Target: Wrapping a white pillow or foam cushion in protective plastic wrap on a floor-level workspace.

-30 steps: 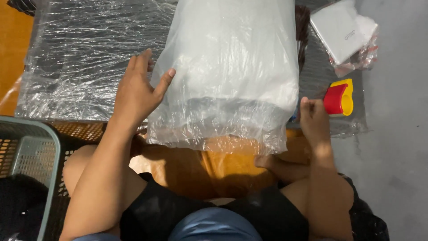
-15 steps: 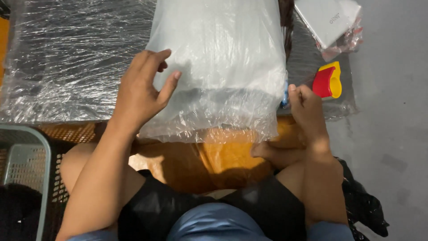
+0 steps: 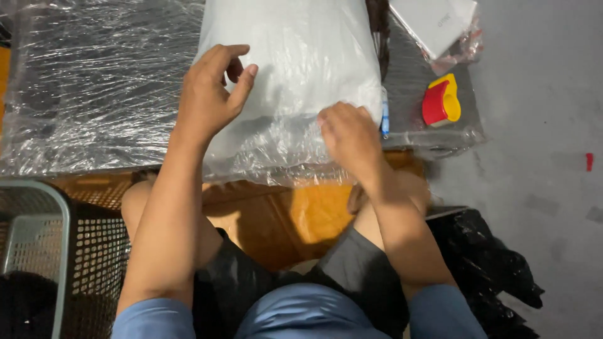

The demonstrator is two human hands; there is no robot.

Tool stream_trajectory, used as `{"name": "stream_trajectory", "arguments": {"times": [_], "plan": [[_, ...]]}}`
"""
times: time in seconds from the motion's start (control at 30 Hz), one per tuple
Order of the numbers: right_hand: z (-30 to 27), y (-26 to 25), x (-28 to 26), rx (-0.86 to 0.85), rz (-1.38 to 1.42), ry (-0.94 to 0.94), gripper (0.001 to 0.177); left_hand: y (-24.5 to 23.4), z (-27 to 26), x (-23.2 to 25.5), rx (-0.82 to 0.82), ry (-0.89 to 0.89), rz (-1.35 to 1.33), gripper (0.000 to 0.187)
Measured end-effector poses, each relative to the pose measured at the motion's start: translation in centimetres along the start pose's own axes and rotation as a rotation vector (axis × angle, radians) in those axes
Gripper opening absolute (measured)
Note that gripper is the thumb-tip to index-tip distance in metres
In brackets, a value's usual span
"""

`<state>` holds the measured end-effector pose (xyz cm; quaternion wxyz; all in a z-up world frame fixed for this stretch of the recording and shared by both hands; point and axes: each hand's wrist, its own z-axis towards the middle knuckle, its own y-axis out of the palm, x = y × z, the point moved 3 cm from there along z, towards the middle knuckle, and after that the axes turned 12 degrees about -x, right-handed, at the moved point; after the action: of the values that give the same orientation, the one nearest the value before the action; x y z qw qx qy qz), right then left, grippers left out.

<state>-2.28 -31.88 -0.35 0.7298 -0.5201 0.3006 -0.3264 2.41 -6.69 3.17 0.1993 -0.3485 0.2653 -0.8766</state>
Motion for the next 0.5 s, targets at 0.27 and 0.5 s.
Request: {"name": "stream_trajectory", "arguments": {"times": [0.27,0.5], "plan": [[-13.1,2.1,11.5,-0.086,0.471,0.737,0.026,0.7,-0.4,1.7,-0.236,-0.001,-0.004,0.018],[-22.1,22.9,23.0,-0.137,0.884,0.678,0.021,0.4,-0.7,1.5,-0.203,-0.003,0.009,0.017]]}}
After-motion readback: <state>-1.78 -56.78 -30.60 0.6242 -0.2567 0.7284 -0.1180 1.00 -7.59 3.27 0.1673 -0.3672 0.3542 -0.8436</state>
